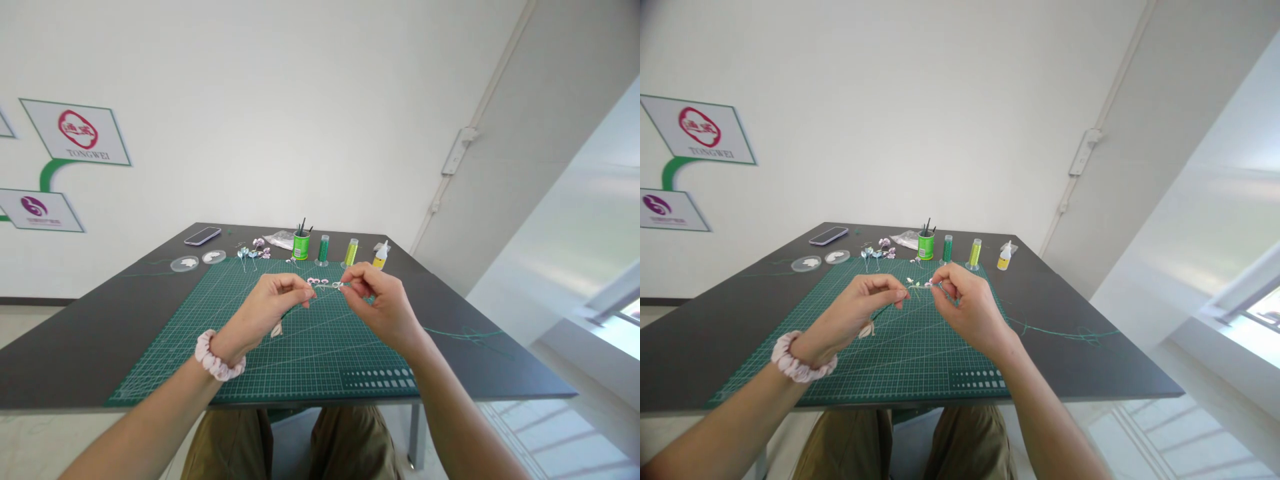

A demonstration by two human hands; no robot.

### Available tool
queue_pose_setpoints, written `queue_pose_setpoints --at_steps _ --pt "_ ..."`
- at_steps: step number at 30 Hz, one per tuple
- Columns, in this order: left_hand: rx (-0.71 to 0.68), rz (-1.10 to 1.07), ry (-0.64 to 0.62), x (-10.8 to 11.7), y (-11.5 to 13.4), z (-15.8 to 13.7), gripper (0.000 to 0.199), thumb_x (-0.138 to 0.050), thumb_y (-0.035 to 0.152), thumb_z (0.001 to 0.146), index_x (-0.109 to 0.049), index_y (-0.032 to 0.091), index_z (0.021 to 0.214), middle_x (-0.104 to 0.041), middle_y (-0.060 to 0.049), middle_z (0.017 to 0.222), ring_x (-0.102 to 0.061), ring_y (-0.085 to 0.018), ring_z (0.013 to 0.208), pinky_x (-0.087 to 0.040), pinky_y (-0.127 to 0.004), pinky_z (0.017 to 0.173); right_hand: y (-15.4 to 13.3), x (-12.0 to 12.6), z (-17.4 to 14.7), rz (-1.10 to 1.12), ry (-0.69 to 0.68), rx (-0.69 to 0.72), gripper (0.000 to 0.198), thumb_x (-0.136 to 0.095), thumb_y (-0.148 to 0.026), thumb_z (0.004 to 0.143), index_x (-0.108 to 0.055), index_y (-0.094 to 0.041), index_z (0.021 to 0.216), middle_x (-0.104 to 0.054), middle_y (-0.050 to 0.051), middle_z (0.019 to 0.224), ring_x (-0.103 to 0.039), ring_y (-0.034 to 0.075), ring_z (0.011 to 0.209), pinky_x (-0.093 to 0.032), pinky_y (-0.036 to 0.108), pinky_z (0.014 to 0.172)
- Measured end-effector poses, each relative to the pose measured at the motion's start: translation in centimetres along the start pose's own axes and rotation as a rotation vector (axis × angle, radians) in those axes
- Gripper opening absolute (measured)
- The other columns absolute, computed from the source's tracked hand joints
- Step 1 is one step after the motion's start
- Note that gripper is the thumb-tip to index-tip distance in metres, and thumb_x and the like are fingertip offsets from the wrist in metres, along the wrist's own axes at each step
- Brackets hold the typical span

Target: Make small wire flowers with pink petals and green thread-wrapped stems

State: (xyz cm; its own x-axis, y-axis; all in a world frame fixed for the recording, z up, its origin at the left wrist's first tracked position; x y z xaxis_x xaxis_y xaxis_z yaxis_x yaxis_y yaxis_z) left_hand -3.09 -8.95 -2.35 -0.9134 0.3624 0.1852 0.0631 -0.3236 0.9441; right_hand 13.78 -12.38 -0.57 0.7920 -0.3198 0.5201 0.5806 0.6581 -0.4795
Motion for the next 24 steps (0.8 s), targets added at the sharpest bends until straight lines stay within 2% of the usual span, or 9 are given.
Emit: queue_pose_setpoints --at_steps 9,14,20,24 --pt "-0.07 0.132 0.056 0.2 0.1 0.0 0.022 -0.06 0.034 0.076 -0.061 0.018 0.06 -0.062 -0.001 0.063 -0.055 -0.015 0.067 -0.042 -0.029 0.07 -0.5 -0.4 0.1 -0.087 -0.088 0.022 0.012 -0.059 -0.021 0.082 -0.059 -0.02 0.069 -0.046 -0.004 0.058 -0.037 0.011 0.052 -0.03 0.026 0.052" --pt "-0.124 0.215 0.08 0.2 0.6 -0.3 0.021 -0.059 0.031 0.078 -0.064 0.018 0.063 -0.063 -0.001 0.064 -0.055 -0.014 0.067 -0.042 -0.029 0.069 -0.3 -0.7 0.1 -0.136 -0.039 -0.03 0.006 -0.064 -0.023 0.08 -0.062 -0.02 0.076 -0.035 -0.007 0.053 -0.032 0.01 0.048 -0.027 0.025 0.05" --pt "-0.13 0.181 0.027 -0.1 1.0 -0.5 0.017 -0.061 0.026 0.078 -0.065 0.018 0.064 -0.064 0.0 0.065 -0.056 -0.014 0.068 -0.044 -0.029 0.073 0.0 -0.9 0.2 -0.129 -0.022 -0.018 0.013 -0.058 -0.023 0.085 -0.07 -0.019 0.082 -0.025 -0.009 0.047 -0.027 0.008 0.042 -0.023 0.024 0.046" --pt "-0.075 0.07 -0.078 -0.5 0.8 -0.6 0.017 -0.062 0.028 0.079 -0.065 0.018 0.065 -0.062 0.0 0.064 -0.055 -0.014 0.068 -0.044 -0.03 0.074 -0.3 -0.7 0.2 -0.138 0.002 0.057 0.018 -0.056 -0.021 0.086 -0.074 -0.018 0.08 -0.04 -0.006 0.044 -0.034 0.009 0.041 -0.028 0.024 0.046"
Point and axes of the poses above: each hand's wrist, its own z-axis towards the middle knuckle, its own x-axis out of the back of the hand, y = z × x, the point moved 4 cm from there along z, towards the middle knuckle
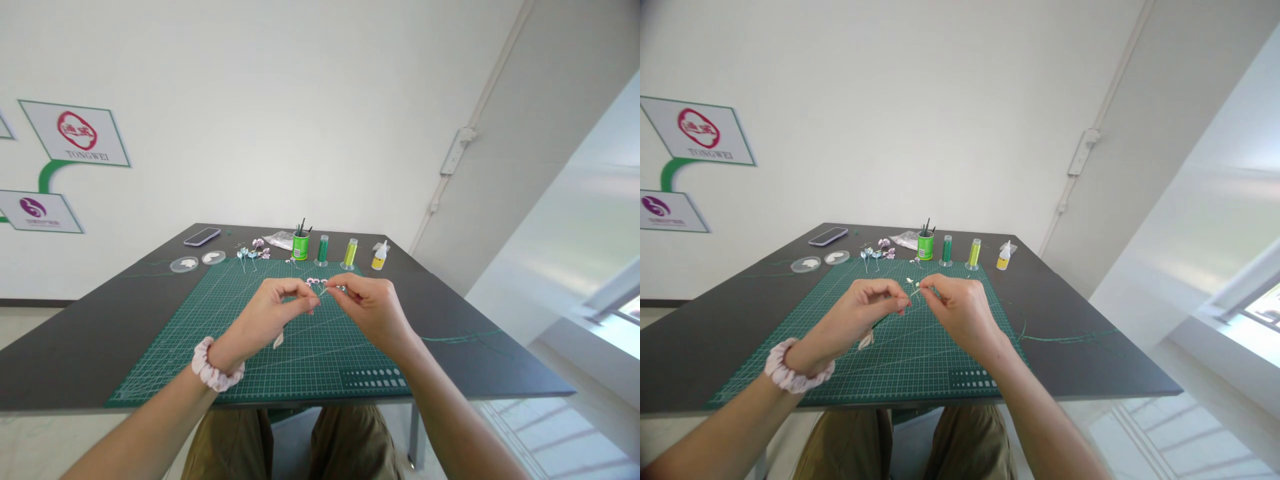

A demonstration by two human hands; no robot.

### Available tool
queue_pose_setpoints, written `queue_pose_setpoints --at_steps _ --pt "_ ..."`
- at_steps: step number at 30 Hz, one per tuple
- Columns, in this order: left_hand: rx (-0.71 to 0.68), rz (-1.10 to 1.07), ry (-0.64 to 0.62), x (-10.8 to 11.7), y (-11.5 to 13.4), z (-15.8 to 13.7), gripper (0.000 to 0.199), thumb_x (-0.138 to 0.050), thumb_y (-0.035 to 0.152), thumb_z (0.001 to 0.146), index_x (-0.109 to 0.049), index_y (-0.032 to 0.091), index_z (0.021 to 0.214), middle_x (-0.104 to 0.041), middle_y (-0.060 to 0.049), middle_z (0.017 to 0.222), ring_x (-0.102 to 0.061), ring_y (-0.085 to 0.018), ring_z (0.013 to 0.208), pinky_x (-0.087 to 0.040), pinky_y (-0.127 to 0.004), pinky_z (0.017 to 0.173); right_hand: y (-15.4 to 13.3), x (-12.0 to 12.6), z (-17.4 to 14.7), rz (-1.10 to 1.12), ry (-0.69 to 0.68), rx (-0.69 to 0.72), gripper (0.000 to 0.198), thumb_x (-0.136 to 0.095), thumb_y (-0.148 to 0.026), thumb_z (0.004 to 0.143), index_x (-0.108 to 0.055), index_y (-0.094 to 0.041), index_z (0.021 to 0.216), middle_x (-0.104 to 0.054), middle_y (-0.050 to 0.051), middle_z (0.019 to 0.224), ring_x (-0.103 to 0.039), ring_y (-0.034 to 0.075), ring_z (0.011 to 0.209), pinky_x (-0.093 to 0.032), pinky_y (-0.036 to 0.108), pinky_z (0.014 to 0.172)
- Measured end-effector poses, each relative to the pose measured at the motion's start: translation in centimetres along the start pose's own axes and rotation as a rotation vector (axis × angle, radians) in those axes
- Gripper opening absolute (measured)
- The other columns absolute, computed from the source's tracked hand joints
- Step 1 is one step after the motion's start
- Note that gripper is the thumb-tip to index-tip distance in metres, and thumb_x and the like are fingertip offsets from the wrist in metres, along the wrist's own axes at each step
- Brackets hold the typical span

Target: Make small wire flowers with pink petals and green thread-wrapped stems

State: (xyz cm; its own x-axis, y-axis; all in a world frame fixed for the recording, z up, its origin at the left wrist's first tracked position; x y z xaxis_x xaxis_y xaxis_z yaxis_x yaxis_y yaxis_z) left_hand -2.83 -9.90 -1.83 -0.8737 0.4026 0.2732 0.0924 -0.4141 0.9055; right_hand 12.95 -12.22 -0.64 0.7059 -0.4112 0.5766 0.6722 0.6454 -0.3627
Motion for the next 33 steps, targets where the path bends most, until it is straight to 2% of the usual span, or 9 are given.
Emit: queue_pose_setpoints --at_steps 2,5,8,10,13,16,24,28,33 --pt "0.005 -0.075 -0.04 -0.2 -0.1 -0.1 0.016 -0.064 0.028 0.077 -0.066 0.018 0.065 -0.062 -0.001 0.07 -0.055 -0.014 0.072 -0.044 -0.03 0.076 -0.1 0.1 0.0 -0.015 0.003 0.026 0.02 -0.056 -0.02 0.086 -0.075 -0.018 0.082 -0.052 -0.003 0.047 -0.04 0.01 0.042 -0.032 0.025 0.046" --pt "-0.038 -0.132 -0.033 -0.2 -0.2 -0.1 0.014 -0.067 0.025 0.076 -0.066 0.018 0.064 -0.062 -0.005 0.095 -0.056 -0.016 0.089 -0.045 -0.029 0.079 -0.2 0.0 -0.1 -0.024 -0.004 0.049 0.021 -0.055 -0.018 0.087 -0.076 -0.019 0.086 -0.069 0.002 0.062 -0.053 0.012 0.048 -0.039 0.025 0.05" --pt "-0.119 -0.144 -0.034 -0.1 -0.2 -0.1 0.015 -0.066 0.024 0.078 -0.066 0.017 0.065 -0.057 -0.008 0.115 -0.054 -0.018 0.105 -0.046 -0.031 0.084 -0.1 -0.1 -0.1 -0.006 0.001 0.081 0.022 -0.054 -0.017 0.088 -0.076 -0.018 0.086 -0.074 0.005 0.072 -0.061 0.013 0.055 -0.044 0.024 0.054" --pt "-0.19 -0.162 -0.041 -0.1 -0.1 -0.1 0.015 -0.065 0.022 0.08 -0.065 0.016 0.067 -0.056 -0.008 0.119 -0.057 -0.017 0.101 -0.047 -0.032 0.085 -0.2 -0.2 0.0 0.008 0.01 0.105 0.023 -0.053 -0.015 0.087 -0.075 -0.017 0.081 -0.073 0.003 0.066 -0.058 0.012 0.051 -0.042 0.023 0.051" --pt "-0.26 -0.234 -0.095 -0.3 0.1 -0.2 0.016 -0.062 0.019 0.084 -0.062 0.015 0.068 -0.06 -0.008 0.116 -0.062 -0.013 0.089 -0.051 -0.032 0.084 -0.4 -0.4 0.0 0.032 0.003 0.118 0.024 -0.053 -0.013 0.086 -0.074 -0.015 0.074 -0.066 0.001 0.055 -0.05 0.009 0.045 -0.035 0.022 0.046" --pt "-0.28 -0.31 -0.135 -0.5 0.1 -0.3 0.015 -0.062 0.017 0.085 -0.062 0.016 0.07 -0.066 -0.007 0.107 -0.065 -0.014 0.093 -0.052 -0.032 0.088 -0.6 -0.5 0.0 0.062 -0.025 0.108 0.024 -0.052 -0.01 0.085 -0.073 -0.014 0.076 -0.062 -0.001 0.054 -0.044 0.008 0.045 -0.032 0.021 0.045" --pt "-0.247 -0.293 -0.028 0.1 -0.6 0.1 0.013 -0.064 0.017 0.082 -0.062 0.016 0.069 -0.07 -0.007 0.101 -0.068 -0.016 0.096 -0.054 -0.035 0.09 0.4 0.5 -0.1 0.084 -0.01 -0.041 0.011 -0.059 -0.019 0.08 -0.066 -0.015 0.088 -0.028 -0.01 0.052 -0.028 0.007 0.045 -0.027 0.021 0.047" --pt "-0.259 -0.217 0.031 0.3 -0.5 0.2 0.014 -0.063 0.015 0.081 -0.061 0.016 0.068 -0.071 -0.008 0.1 -0.067 -0.016 0.095 -0.054 -0.035 0.09 -0.3 1.1 -0.1 0.182 -0.102 -0.061 0.012 -0.059 -0.02 0.082 -0.065 -0.015 0.072 -0.033 -0.007 0.053 -0.03 0.008 0.049 -0.028 0.022 0.048" --pt "-0.311 -0.135 0.112 0.4 0.0 0.1 0.016 -0.061 0.017 0.082 -0.06 0.016 0.066 -0.072 -0.009 0.1 -0.067 -0.017 0.096 -0.055 -0.033 0.085 -0.5 0.4 -0.6 0.326 -0.189 -0.16 0.021 -0.054 -0.026 0.087 -0.07 -0.013 0.079 -0.043 -0.004 0.053 -0.032 0.009 0.049 -0.027 0.023 0.046"
Point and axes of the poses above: each hand's wrist, its own z-axis towards the middle knuckle, its own x-axis out of the back of the hand, y = z × x, the point moved 4 cm from there along z, towards the middle knuckle
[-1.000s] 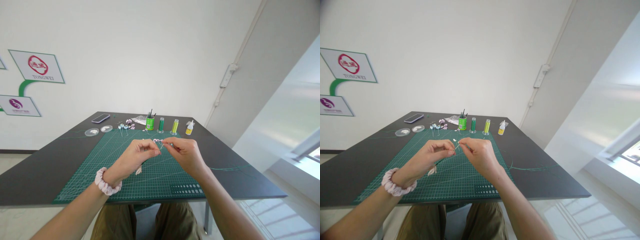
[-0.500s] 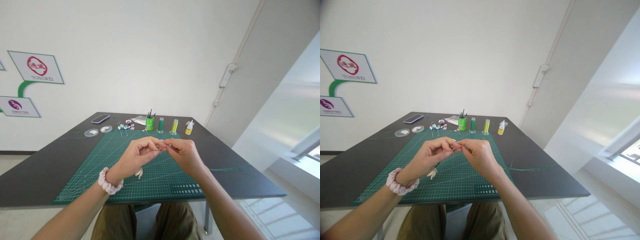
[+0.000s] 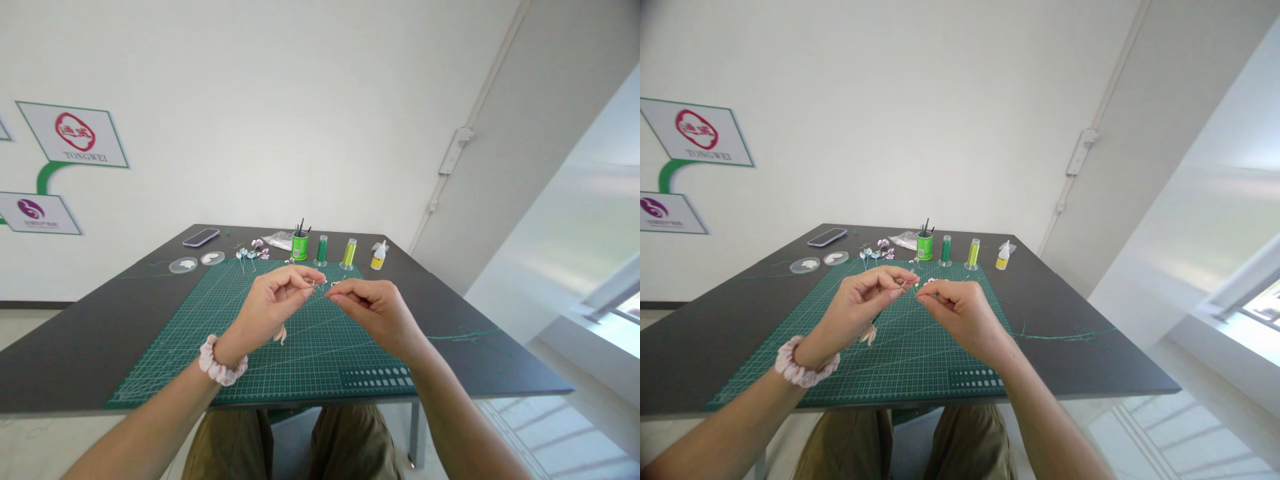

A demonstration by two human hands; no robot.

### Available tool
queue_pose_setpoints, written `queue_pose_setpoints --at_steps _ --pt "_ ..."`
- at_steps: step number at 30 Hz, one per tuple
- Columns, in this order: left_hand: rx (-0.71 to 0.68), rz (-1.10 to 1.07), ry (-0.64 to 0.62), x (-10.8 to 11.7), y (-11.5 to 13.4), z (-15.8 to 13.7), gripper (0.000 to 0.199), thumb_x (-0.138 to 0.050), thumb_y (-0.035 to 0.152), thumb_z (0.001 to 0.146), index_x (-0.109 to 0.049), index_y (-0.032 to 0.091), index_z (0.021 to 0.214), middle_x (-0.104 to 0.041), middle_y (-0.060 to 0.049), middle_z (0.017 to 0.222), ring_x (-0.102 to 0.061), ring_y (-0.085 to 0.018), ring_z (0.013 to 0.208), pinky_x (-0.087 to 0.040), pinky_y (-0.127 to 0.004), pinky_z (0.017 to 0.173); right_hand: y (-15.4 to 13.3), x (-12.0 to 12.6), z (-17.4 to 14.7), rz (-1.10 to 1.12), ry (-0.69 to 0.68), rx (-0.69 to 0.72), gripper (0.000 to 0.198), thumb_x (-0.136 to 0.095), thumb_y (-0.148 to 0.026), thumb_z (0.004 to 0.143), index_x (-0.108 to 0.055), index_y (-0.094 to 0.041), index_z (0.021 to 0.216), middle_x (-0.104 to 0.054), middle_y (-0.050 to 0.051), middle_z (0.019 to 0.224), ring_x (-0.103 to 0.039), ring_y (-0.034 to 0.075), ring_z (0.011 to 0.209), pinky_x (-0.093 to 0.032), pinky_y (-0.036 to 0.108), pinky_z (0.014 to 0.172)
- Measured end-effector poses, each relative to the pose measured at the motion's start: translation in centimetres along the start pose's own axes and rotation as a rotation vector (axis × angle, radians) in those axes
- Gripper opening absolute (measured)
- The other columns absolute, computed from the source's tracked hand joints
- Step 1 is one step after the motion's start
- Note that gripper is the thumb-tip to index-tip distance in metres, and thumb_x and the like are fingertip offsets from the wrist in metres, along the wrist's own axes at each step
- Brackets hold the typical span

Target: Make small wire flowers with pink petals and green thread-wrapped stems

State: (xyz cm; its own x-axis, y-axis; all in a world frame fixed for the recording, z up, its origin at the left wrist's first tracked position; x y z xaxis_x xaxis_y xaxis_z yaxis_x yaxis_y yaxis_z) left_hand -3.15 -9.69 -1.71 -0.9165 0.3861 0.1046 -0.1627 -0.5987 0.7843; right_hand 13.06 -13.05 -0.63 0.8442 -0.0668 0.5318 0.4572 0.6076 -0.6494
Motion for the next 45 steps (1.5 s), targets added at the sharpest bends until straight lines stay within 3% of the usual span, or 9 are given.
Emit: queue_pose_setpoints --at_steps 7,11,17,23,30,35,45 --pt "-0.021 0.077 0.0 -0.1 0.3 -0.1 0.015 -0.059 0.016 0.082 -0.058 0.016 0.067 -0.073 -0.01 0.103 -0.068 -0.017 0.095 -0.055 -0.031 0.082 1.1 -1.8 -0.1 0.03 0.011 0.012 0.023 -0.051 -0.023 0.088 -0.07 -0.014 0.079 -0.045 -0.004 0.053 -0.033 0.008 0.047 -0.028 0.022 0.045" --pt "-0.085 0.22 0.033 0.0 0.5 -0.1 0.015 -0.057 0.015 0.083 -0.059 0.017 0.068 -0.073 -0.009 0.101 -0.068 -0.016 0.095 -0.055 -0.032 0.084 0.3 -2.3 -0.8 -0.157 0.011 0.124 0.026 -0.048 -0.019 0.092 -0.07 -0.015 0.078 -0.06 0.001 0.062 -0.049 0.01 0.053 -0.037 0.022 0.052" --pt "-0.243 0.561 0.045 -0.2 1.1 -0.4 0.014 -0.055 0.013 0.084 -0.061 0.017 0.072 -0.074 -0.008 0.1 -0.069 -0.017 0.095 -0.055 -0.034 0.088 -2.4 -1.7 -1.4 -0.47 0.008 0.27 0.031 -0.042 -0.014 0.094 -0.067 -0.015 0.075 -0.063 0.003 0.064 -0.056 0.012 0.057 -0.04 0.023 0.057" --pt "-0.306 0.662 -0.022 -0.6 1.4 -0.6 0.014 -0.054 0.011 0.085 -0.062 0.017 0.075 -0.073 -0.009 0.104 -0.069 -0.018 0.097 -0.056 -0.034 0.087 -4.0 -0.3 -0.7 -0.487 0.057 0.345 0.025 -0.047 -0.012 0.091 -0.065 -0.014 0.074 -0.061 0.002 0.061 -0.052 0.011 0.054 -0.038 0.023 0.054" --pt "-0.38 0.679 -0.086 -1.0 1.9 -0.8 0.014 -0.055 0.008 0.085 -0.066 0.017 0.082 -0.068 -0.012 0.112 -0.056 -0.024 0.122 -0.054 -0.041 0.093 -4.0 0.6 1.1 -0.411 0.018 0.277 0.02 -0.053 -0.013 0.087 -0.063 -0.016 0.07 -0.053 -0.003 0.056 -0.037 0.008 0.048 -0.031 0.024 0.051" --pt "-0.389 0.681 -0.075 -0.8 2.0 -0.8 0.013 -0.057 0.009 0.085 -0.067 0.017 0.08 -0.058 -0.011 0.115 -0.064 -0.018 0.098 -0.056 -0.038 0.085 -3.4 1.2 2.5 -0.298 -0.086 0.195 0.014 -0.058 -0.015 0.085 -0.066 -0.016 0.073 -0.044 -0.006 0.055 -0.035 0.007 0.05 -0.028 0.023 0.05" --pt "-0.428 0.709 -0.066 -0.7 2.4 -1.2 0.013 -0.058 0.011 0.087 -0.069 0.018 0.085 -0.061 -0.006 0.099 -0.062 -0.015 0.089 -0.055 -0.028 0.075 -0.9 2.0 4.2 0.018 -0.314 -0.008 0.023 -0.058 -0.029 0.085 -0.058 -0.016 0.066 -0.043 -0.005 0.058 -0.036 0.01 0.056 -0.029 0.025 0.051"
Point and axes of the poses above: each hand's wrist, its own z-axis towards the middle knuckle, its own x-axis out of the back of the hand, y = z × x, the point moved 4 cm from there along z, towards the middle knuckle
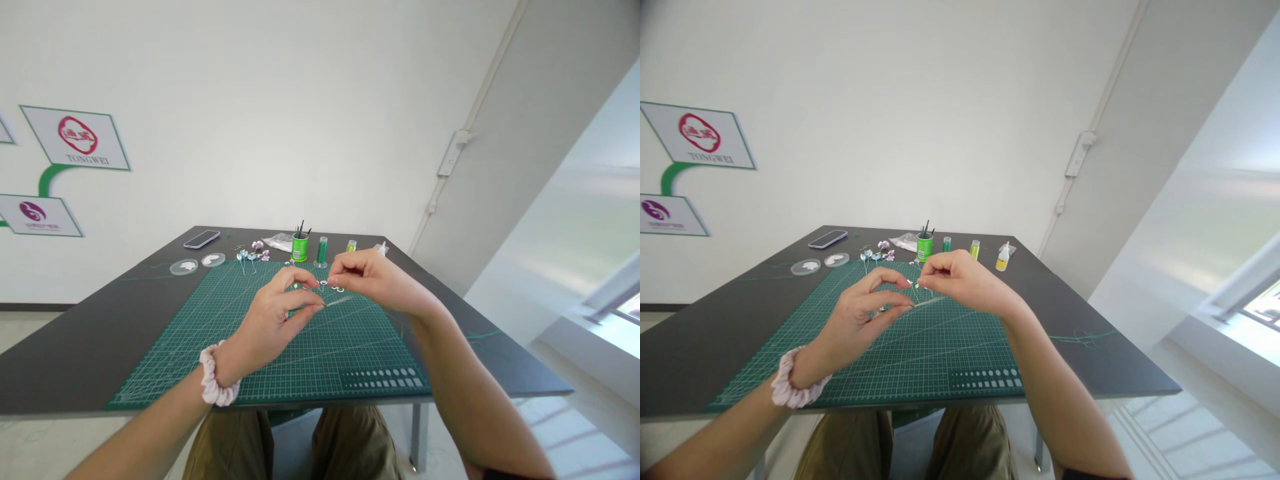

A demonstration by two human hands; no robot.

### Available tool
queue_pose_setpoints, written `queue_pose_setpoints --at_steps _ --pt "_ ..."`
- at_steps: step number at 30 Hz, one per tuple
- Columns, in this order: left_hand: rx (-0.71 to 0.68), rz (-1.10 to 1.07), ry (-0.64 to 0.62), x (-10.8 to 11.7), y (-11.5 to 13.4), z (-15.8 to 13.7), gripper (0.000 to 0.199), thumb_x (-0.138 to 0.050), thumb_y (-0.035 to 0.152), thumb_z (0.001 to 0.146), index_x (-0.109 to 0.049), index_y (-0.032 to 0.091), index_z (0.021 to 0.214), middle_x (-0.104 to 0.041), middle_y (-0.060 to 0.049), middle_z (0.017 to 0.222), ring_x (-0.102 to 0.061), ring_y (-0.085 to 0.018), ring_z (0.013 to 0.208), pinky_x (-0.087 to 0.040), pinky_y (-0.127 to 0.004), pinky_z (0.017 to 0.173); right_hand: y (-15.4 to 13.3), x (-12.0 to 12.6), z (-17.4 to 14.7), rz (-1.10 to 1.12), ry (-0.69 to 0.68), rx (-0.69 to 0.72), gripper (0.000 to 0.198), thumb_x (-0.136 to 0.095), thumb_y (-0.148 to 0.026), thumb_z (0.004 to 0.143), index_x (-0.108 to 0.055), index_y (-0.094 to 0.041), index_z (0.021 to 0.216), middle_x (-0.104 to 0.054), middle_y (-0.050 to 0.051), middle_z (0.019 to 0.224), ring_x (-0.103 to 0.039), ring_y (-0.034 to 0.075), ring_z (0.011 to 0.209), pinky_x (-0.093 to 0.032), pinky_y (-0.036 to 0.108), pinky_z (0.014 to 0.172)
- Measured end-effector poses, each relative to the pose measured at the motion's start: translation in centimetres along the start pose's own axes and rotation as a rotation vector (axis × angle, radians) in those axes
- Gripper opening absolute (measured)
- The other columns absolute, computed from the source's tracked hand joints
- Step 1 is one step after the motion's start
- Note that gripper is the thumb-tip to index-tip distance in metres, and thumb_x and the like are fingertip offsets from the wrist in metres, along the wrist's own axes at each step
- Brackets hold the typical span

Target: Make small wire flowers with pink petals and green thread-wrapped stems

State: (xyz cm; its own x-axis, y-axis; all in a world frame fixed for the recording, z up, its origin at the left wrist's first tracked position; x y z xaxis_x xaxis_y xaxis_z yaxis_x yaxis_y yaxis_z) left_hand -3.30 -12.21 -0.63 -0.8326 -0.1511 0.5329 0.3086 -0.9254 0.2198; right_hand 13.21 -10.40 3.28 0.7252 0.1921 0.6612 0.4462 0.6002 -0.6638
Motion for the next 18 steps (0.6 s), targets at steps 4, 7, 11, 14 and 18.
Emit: queue_pose_setpoints --at_steps 4,7,11,14,18 --pt "0.007 -0.033 0.032 0.2 0.2 0.1 0.012 -0.058 0.015 0.087 -0.069 0.019 0.084 -0.064 -0.005 0.095 -0.062 -0.014 0.086 -0.054 -0.027 0.074 1.2 -0.4 0.4 0.163 -0.083 0.02 0.029 -0.062 -0.037 0.083 -0.056 -0.017 0.064 -0.042 -0.006 0.057 -0.034 0.009 0.055 -0.027 0.025 0.051" --pt "0.035 -0.078 0.057 0.3 0.2 0.2 0.013 -0.059 0.015 0.087 -0.07 0.02 0.083 -0.066 -0.005 0.093 -0.063 -0.014 0.084 -0.053 -0.027 0.074 2.1 -1.2 0.6 0.282 -0.139 0.017 0.031 -0.063 -0.04 0.082 -0.055 -0.017 0.064 -0.04 -0.007 0.055 -0.03 0.008 0.052 -0.024 0.025 0.05" --pt "0.104 -0.129 0.097 0.5 0.0 0.3 0.012 -0.06 0.017 0.086 -0.07 0.02 0.081 -0.067 -0.003 0.087 -0.063 -0.014 0.079 -0.052 -0.027 0.074 3.3 -2.6 0.6 0.409 -0.198 -0.031 0.033 -0.062 -0.042 0.083 -0.054 -0.017 0.063 -0.04 -0.007 0.055 -0.031 0.008 0.05 -0.023 0.024 0.049" --pt "0.147 -0.118 0.152 0.6 -0.4 0.3 0.01 -0.061 0.016 0.085 -0.069 0.019 0.079 -0.068 -0.003 0.084 -0.063 -0.014 0.078 -0.052 -0.028 0.073 4.3 -3.9 0.3 0.518 -0.194 -0.057 0.034 -0.061 -0.042 0.084 -0.053 -0.017 0.064 -0.04 -0.007 0.056 -0.03 0.007 0.049 -0.024 0.024 0.048" --pt "0.181 -0.061 0.202 0.5 -1.0 0.3 0.011 -0.06 0.015 0.084 -0.067 0.019 0.076 -0.067 -0.002 0.079 -0.062 -0.014 0.076 -0.051 -0.028 0.072 4.8 -5.7 -0.3 0.654 -0.138 -0.059 0.036 -0.058 -0.047 0.085 -0.052 -0.017 0.066 -0.03 -0.009 0.052 -0.023 0.008 0.047 -0.021 0.023 0.045"
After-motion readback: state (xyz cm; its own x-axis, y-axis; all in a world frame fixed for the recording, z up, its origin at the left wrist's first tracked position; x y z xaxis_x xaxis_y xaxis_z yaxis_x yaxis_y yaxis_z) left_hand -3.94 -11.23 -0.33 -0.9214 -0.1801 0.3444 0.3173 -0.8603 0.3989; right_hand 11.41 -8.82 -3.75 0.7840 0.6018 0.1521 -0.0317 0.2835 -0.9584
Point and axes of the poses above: each hand's wrist, its own z-axis towards the middle knuckle, its own x-axis out of the back of the hand, y = z × x, the point moved 4 cm from there along z, towards the middle knuckle
